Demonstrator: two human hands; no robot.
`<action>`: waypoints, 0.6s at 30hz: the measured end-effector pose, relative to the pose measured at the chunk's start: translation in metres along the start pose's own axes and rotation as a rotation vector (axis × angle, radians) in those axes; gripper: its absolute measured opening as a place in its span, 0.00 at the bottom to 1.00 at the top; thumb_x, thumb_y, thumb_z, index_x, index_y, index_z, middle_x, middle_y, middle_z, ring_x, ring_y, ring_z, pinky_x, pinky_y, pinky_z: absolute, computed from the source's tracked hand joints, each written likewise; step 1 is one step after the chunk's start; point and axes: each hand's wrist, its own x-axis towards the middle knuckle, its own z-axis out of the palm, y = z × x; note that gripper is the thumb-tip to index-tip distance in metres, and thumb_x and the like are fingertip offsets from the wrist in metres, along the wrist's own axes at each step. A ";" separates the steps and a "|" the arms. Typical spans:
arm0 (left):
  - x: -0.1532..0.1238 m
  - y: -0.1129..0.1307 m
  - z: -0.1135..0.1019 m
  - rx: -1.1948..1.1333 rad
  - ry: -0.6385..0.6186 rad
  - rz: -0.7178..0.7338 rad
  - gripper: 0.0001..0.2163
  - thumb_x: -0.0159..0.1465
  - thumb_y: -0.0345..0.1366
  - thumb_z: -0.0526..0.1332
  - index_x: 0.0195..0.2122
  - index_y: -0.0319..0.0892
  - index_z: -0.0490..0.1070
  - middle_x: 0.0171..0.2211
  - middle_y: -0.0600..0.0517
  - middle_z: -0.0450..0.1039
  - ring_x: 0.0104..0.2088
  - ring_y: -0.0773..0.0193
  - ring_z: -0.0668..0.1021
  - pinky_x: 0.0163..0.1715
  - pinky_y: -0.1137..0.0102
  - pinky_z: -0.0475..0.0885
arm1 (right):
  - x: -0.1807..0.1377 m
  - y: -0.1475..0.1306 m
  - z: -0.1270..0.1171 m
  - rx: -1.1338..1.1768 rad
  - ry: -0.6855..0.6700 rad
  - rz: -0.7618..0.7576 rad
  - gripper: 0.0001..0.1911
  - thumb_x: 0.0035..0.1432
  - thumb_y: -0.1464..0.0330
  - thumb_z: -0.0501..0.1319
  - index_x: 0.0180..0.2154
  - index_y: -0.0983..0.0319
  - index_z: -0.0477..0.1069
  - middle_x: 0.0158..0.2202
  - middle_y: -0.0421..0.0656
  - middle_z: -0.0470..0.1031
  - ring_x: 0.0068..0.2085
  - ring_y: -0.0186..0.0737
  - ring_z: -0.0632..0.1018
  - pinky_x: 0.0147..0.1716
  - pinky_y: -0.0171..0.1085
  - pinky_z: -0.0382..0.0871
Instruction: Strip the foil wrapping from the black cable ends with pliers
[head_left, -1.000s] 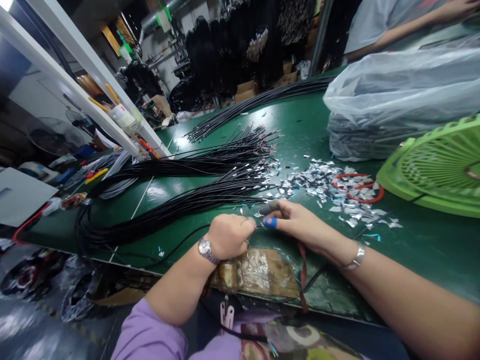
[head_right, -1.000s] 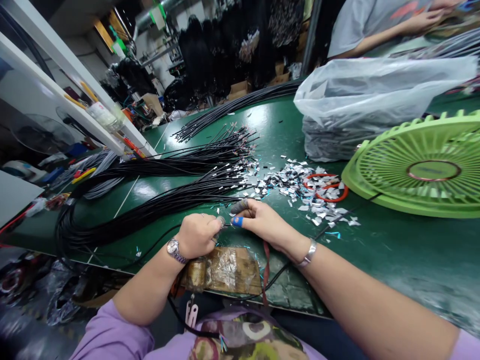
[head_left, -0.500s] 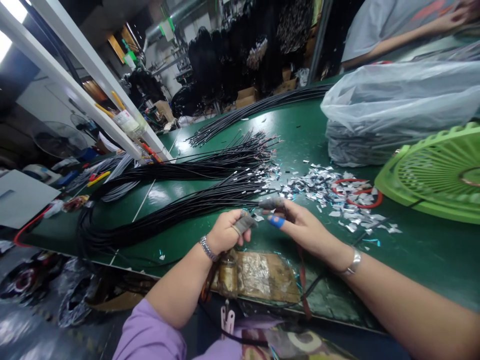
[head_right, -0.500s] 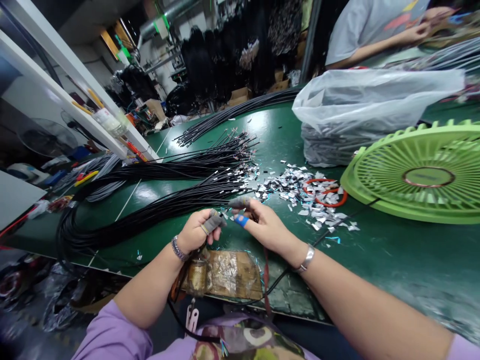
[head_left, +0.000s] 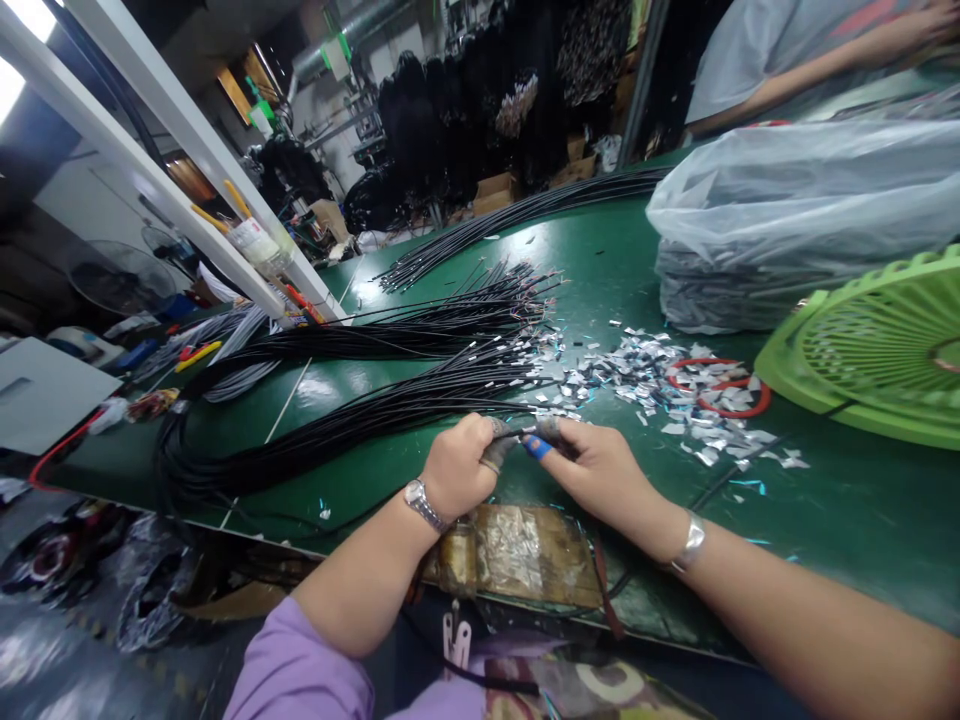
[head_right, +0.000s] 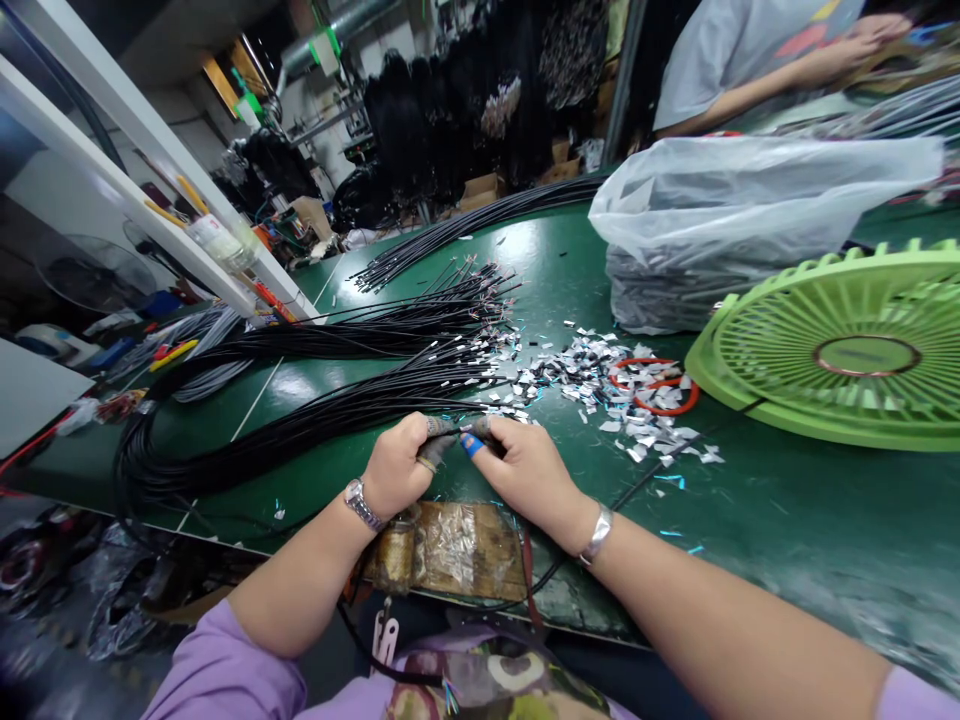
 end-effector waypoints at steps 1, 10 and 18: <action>0.000 0.001 0.000 0.046 0.005 -0.006 0.07 0.60 0.36 0.55 0.32 0.41 0.70 0.29 0.48 0.72 0.31 0.63 0.74 0.33 0.69 0.69 | -0.001 -0.002 0.001 -0.056 -0.011 -0.061 0.11 0.54 0.68 0.54 0.21 0.61 0.66 0.17 0.37 0.66 0.20 0.32 0.64 0.20 0.32 0.56; 0.011 0.002 -0.008 -0.877 -0.189 -0.716 0.16 0.57 0.49 0.58 0.27 0.40 0.63 0.13 0.61 0.56 0.09 0.76 0.55 0.10 0.78 0.47 | -0.004 0.006 0.002 -0.368 -0.075 -0.169 0.15 0.61 0.65 0.51 0.45 0.66 0.67 0.30 0.49 0.76 0.29 0.43 0.76 0.27 0.38 0.68; 0.015 0.001 -0.012 -1.162 -0.276 -0.838 0.16 0.52 0.45 0.65 0.26 0.39 0.62 0.11 0.62 0.55 0.08 0.78 0.54 0.09 0.80 0.44 | -0.001 0.016 0.010 -0.370 0.030 -0.355 0.14 0.57 0.75 0.49 0.44 0.66 0.67 0.35 0.52 0.75 0.37 0.47 0.75 0.36 0.43 0.72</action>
